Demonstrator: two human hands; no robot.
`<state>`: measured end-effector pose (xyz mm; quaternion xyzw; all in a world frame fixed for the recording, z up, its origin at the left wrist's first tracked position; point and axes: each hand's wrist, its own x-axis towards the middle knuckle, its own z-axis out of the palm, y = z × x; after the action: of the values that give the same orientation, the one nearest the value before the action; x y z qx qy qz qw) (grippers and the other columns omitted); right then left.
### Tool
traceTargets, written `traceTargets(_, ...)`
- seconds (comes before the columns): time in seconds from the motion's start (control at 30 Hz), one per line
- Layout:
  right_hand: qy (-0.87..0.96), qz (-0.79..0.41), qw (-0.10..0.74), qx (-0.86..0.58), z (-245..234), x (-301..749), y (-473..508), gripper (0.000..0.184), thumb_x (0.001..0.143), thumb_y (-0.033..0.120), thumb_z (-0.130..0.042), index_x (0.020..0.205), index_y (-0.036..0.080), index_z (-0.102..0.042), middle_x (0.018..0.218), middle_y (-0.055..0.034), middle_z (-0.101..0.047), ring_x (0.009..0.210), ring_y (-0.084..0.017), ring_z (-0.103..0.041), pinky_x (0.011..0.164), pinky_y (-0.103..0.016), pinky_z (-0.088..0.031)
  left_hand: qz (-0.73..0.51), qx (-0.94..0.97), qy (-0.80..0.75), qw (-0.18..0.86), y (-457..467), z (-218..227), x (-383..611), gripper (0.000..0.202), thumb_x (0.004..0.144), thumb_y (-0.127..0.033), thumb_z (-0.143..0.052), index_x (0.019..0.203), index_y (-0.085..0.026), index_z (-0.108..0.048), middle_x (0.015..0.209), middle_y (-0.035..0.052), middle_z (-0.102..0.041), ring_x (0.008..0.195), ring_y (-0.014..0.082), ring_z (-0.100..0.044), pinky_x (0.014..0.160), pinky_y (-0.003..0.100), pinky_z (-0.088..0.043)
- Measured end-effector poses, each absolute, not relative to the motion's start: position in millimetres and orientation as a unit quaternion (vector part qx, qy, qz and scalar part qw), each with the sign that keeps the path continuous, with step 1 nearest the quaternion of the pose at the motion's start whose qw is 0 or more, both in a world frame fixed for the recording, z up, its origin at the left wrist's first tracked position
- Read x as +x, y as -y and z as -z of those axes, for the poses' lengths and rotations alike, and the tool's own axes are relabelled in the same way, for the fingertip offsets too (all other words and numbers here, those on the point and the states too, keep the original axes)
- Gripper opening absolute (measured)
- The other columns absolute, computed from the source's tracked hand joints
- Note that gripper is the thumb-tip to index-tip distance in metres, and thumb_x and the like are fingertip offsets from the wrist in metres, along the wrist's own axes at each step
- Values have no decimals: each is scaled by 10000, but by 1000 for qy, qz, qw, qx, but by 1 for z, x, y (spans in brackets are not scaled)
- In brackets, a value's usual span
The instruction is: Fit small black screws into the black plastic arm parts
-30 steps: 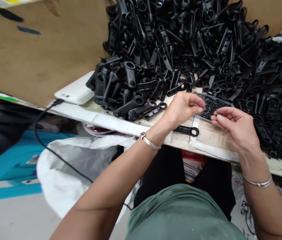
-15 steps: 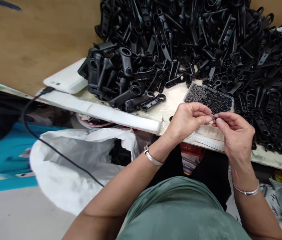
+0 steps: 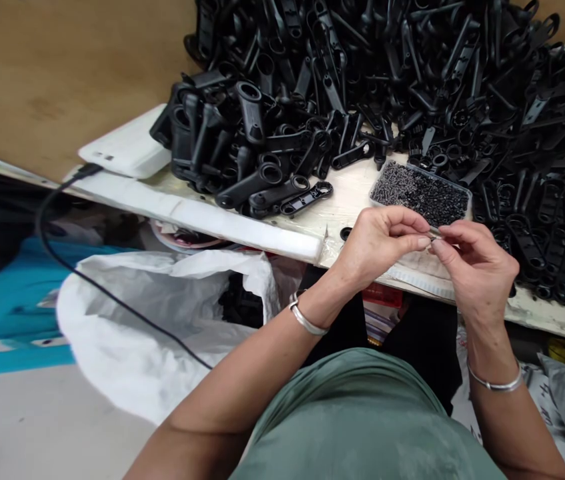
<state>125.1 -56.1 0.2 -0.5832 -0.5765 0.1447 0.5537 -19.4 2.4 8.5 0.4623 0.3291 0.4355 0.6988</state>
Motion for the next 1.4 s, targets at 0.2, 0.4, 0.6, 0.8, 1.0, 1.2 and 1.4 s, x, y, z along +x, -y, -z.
traceTargets(0.2,560,-199,557,-580,3,128,62,62,830,215,-717,877,227,-755,925,-6,-703,651,-118,-674,638,-304,-618,-449,450,-310,707,0,-5,-20,125,649,-71,-779,732,-127,-703,691,-7,-723,643,83,-677,660,177,-550)
traceTargets(0.4,612,-98,494,-610,4,127,67,87,872,242,-674,913,231,-751,918,-22,-747,680,-151,-694,666,-335,-612,-451,459,-318,697,3,-2,-19,120,652,-66,-772,726,-130,-703,702,-5,-725,657,92,-688,678,187,-568)
traceTargets(0.6,666,38,422,-614,2,122,68,124,896,212,-614,901,240,-735,875,-33,-756,758,-180,-714,691,-331,-601,-458,482,-334,668,7,1,-18,111,664,-79,-766,742,-137,-712,739,-2,-730,703,109,-691,729,216,-592)
traceTargets(0.8,674,51,431,-598,4,122,64,116,870,164,-613,864,223,-713,824,-23,-749,701,-160,-703,642,-301,-588,-428,565,-325,626,8,2,-24,106,763,-90,-709,855,-137,-735,860,28,-769,800,135,-722,789,227,-585)
traceTargets(1.0,637,-22,447,-628,11,130,66,83,876,230,-639,881,211,-719,795,-13,-735,615,-143,-679,603,-300,-586,-345,793,-394,312,10,-5,-56,231,874,-130,-647,1086,-200,-707,1146,68,-749,1075,228,-693,964,369,-494)
traceTargets(1.2,670,-12,413,-617,16,131,65,84,871,201,-636,857,190,-718,794,-24,-744,636,-141,-681,629,-286,-583,-189,880,-415,131,0,4,-74,187,900,-77,-576,1019,-163,-692,1107,104,-747,1073,265,-683,873,394,-432)
traceTargets(1.4,698,1,392,-599,15,128,64,82,870,176,-636,836,182,-711,790,-21,-747,644,-134,-681,642,-266,-575,-221,883,-405,86,4,18,-66,116,916,-130,-577,934,-172,-684,890,43,-758,851,202,-696,766,327,-403)
